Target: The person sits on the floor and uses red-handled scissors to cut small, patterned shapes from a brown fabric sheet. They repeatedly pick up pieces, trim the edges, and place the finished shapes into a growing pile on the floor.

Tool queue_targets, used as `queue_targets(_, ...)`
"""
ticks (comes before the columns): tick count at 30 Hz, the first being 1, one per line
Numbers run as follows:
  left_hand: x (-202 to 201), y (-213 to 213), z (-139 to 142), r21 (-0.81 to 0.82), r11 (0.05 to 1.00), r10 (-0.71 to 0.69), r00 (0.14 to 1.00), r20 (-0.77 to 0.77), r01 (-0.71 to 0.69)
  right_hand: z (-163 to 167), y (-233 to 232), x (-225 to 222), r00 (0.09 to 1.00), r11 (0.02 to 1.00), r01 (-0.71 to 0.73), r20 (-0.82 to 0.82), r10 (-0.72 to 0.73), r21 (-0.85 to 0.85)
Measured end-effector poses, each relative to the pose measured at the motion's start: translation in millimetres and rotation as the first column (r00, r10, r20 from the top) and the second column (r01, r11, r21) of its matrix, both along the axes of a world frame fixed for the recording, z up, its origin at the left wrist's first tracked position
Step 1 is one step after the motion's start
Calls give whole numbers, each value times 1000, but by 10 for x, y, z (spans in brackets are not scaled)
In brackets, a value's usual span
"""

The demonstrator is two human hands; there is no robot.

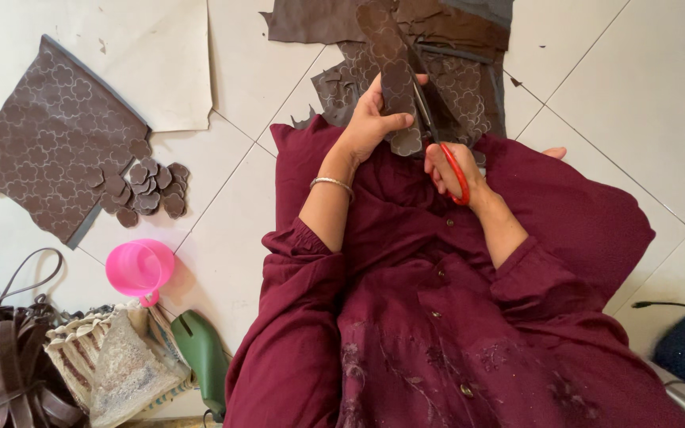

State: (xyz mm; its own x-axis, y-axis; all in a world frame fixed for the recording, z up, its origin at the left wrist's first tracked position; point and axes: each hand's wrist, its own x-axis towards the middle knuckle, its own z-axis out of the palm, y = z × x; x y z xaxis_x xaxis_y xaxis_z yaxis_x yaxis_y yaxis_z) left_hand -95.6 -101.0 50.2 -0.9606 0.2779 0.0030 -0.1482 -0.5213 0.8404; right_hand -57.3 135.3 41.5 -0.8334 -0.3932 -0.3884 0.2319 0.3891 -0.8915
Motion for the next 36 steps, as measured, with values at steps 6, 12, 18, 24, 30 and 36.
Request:
queue_targets(6,35,-26,80,-37,995,97,995,32,-96,120,86,-44,996,971,-73,33,83,-229)
queue_targets(12,346,-89,402,-80,992,-101,995,1,101,562,229,9,983,924,-11,-172,-59,-382)
queue_targets(18,807,-224,846,-156,826,-541,840,51,541,937,289,271,940,814,221,-107,-325,-538)
queue_targets(24,952,-351,1262,-77,686,-724,689,22,723,1352,208,555,890,801,393,-31,-454,-451)
queue_targets(30,1099,-182,1320,797,474,-436,886,-157,374,1733,75,802,850,662,331,-91,-518,-673)
queue_targets(36,1305,358,1154,531,828,-187,981,-45,182,1868,0,876,798,631,362,-122,-591,-686)
